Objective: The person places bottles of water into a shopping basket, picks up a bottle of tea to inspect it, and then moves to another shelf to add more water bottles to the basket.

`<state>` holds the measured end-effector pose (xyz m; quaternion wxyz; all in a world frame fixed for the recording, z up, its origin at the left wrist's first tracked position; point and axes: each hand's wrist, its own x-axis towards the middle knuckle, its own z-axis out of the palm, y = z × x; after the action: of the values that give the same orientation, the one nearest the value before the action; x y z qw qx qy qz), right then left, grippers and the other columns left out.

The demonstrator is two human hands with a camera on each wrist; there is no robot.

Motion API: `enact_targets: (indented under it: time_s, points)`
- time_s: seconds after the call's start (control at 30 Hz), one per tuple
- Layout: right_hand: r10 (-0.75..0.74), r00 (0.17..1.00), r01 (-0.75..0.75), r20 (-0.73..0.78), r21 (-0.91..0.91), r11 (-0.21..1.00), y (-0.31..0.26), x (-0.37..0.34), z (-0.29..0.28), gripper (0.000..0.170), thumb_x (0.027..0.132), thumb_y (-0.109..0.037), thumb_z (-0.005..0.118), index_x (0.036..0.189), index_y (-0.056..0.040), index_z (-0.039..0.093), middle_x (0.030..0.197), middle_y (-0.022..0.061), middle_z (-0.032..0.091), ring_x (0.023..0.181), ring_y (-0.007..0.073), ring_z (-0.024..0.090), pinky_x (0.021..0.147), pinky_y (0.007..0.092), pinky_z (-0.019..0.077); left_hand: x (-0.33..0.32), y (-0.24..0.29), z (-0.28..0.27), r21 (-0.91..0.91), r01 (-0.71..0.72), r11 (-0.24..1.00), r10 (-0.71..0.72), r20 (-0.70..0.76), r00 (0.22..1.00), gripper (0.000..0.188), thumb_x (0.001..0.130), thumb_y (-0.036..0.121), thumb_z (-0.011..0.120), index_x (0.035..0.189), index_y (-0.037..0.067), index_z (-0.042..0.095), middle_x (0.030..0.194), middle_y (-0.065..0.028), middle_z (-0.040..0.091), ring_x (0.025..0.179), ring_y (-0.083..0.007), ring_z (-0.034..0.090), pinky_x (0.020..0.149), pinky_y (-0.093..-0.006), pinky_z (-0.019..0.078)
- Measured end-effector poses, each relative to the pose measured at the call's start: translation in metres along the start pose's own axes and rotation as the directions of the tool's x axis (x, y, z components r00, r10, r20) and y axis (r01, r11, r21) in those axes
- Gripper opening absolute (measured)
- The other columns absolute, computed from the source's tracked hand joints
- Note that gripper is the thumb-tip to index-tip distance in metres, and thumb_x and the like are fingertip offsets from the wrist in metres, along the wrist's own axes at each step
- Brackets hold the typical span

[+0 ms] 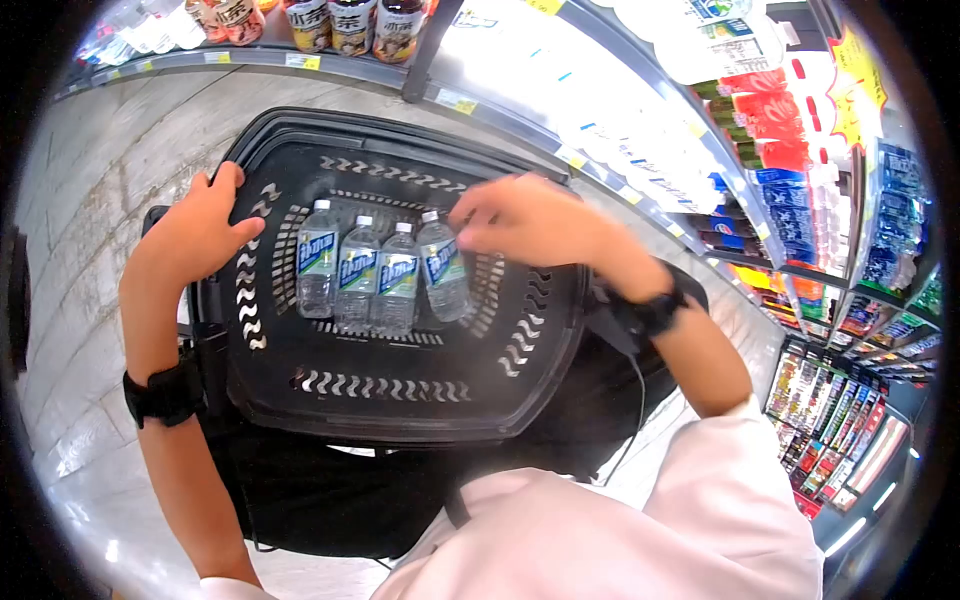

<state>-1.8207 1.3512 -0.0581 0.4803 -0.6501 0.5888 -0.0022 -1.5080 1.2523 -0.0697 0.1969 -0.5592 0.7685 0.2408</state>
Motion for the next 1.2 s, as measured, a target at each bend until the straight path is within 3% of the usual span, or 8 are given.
enact_targets:
  time_s: [0.13,0.4,0.67,0.7,0.83,0.9,1.03,1.2]
  points:
    - [0.009,0.861,-0.064,-0.508,-0.092,0.994,0.035,-0.033,-0.066,0.021,0.094,-0.017,0.057,0.108,-0.0048,0.066,0.096,0.0063,0.07,0.095,0.016,0.065,0.082,0.0292,0.0506,-0.003,0.004,-0.002,0.013,0.066,0.998,-0.066,0.0,0.998,0.05,0.087,0.029,0.064,0.128,0.009,0.042,0.123,-0.0221,0.051,0.109,-0.0421,0.058,0.091,-0.0464,0.0465]
    - [0.12,0.77,-0.454,-0.627,-0.406,0.793,0.197,0.053,-0.103,0.068,0.09,-0.045,0.059,0.14,-0.0041,0.036,0.136,0.0288,0.045,0.129,0.0406,0.042,0.106,0.0478,0.0357,-0.017,0.009,-0.006,-0.1,0.06,0.993,-0.061,-0.004,0.998,0.053,0.084,0.015,0.068,0.128,0.01,0.04,0.128,-0.02,0.046,0.103,-0.0449,0.058,0.085,-0.049,0.0491]
    - [0.138,0.422,-0.739,-0.896,-0.252,0.624,0.273,0.119,-0.163,0.069,0.092,-0.063,0.044,0.117,-0.0002,0.06,0.107,0.0212,0.066,0.093,0.0365,0.065,0.084,0.0438,0.0502,-0.019,0.016,-0.008,-0.125,0.114,0.986,-0.116,-0.013,0.993,0.059,0.08,0.008,0.07,0.13,0.008,0.04,0.135,-0.021,0.042,0.107,-0.0431,0.056,0.088,-0.0476,0.048]
    - [-0.211,0.394,-0.562,-0.894,-0.417,0.714,0.3,0.121,-0.17,0.067,0.091,-0.062,0.047,0.113,-0.0007,0.063,0.099,0.0196,0.068,0.085,0.0362,0.065,0.08,0.0414,0.051,-0.02,0.017,-0.007,-0.075,0.098,0.992,-0.101,-0.039,0.994,0.06,0.079,0.006,0.071,0.131,0.008,0.04,0.137,-0.0213,0.041,0.105,-0.0409,0.057,0.087,-0.0459,0.0493]
    - [-0.269,0.416,-0.41,-0.869,-0.443,0.797,0.328,0.126,-0.183,0.059,0.092,-0.055,0.052,0.115,-0.0018,0.064,0.097,0.0176,0.069,0.081,0.0343,0.066,0.074,0.0374,0.0517,-0.02,0.023,-0.004,0.003,0.087,0.996,-0.086,-0.084,0.993,0.066,0.075,0.002,0.072,0.132,0.008,0.04,0.14,-0.0205,0.04,0.105,-0.038,0.057,0.087,-0.044,0.0485]
    - [-0.052,0.68,-0.446,-0.732,-0.469,0.762,0.337,0.127,-0.195,0.067,0.095,-0.06,0.042,0.128,-0.0037,0.057,0.114,0.0218,0.064,0.106,0.0352,0.061,0.091,0.0383,0.046,-0.018,0.027,-0.006,-0.036,0.105,0.994,-0.107,-0.047,0.993,0.067,0.075,0.003,0.072,0.133,0.009,0.039,0.142,-0.0202,0.038,0.107,-0.0382,0.055,0.089,-0.0438,0.047]
    - [-0.674,0.536,-0.296,-0.508,-0.861,0.414,0.351,0.146,-0.2,0.046,0.098,-0.048,0.048,0.115,-0.0102,0.067,0.071,0.0112,0.063,0.049,0.0176,0.051,0.049,0.0351,0.0449,-0.015,0.027,-0.009,0.002,0.089,0.996,-0.089,-0.055,0.995,0.067,0.075,0.004,0.073,0.133,0.009,0.039,0.144,-0.0208,0.035,0.11,-0.0383,0.053,0.091,-0.0434,0.0457]
    - [-0.221,0.687,-0.338,-0.692,-0.574,0.746,0.3,0.148,-0.192,0.063,0.093,-0.062,0.045,0.113,-0.0074,0.068,0.066,0.0101,0.059,0.05,0.0153,0.048,0.052,0.0341,0.0443,-0.011,0.03,-0.008,0.013,0.116,0.993,-0.116,-0.041,0.992,0.067,0.074,0.005,0.074,0.132,0.009,0.04,0.142,-0.0203,0.037,0.108,-0.0393,0.054,0.09,-0.0442,0.046]
